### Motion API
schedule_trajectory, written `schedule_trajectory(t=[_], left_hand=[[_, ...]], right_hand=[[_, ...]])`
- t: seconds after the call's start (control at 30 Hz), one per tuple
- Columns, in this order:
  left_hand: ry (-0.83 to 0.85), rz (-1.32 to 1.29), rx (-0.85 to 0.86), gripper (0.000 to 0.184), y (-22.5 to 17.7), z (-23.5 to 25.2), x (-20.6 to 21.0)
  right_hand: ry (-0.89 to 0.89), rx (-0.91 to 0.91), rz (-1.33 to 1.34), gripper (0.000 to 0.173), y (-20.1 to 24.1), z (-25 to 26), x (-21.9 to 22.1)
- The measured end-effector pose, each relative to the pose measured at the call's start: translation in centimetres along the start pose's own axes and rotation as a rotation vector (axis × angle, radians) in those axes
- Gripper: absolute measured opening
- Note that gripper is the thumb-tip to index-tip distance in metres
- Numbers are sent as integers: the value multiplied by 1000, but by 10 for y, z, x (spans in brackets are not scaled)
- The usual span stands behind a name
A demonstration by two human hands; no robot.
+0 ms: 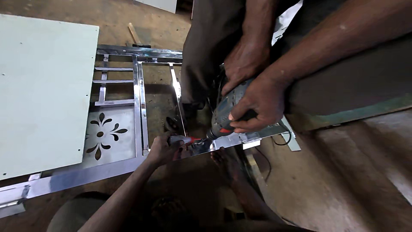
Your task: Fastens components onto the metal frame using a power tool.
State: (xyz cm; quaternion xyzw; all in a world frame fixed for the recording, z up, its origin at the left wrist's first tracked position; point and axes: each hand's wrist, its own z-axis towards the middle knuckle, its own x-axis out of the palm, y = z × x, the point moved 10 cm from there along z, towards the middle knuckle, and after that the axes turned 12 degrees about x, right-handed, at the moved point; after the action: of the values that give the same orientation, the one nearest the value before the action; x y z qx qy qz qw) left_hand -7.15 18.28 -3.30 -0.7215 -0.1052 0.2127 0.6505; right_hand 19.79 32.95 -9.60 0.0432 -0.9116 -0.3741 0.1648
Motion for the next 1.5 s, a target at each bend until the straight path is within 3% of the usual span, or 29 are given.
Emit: schedule_trajectory(t=[0.57,0.97,1.5], left_hand=[[131,323,0,30,-24,22,20],[102,362,110,26,-32,23,21],[121,364,105,28,-36,23,21]], right_hand=[[-15,8,83,23,1,-7,3],[-37,18,115,21,0,-6,1],[-34,26,84,22,-1,-3,0]])
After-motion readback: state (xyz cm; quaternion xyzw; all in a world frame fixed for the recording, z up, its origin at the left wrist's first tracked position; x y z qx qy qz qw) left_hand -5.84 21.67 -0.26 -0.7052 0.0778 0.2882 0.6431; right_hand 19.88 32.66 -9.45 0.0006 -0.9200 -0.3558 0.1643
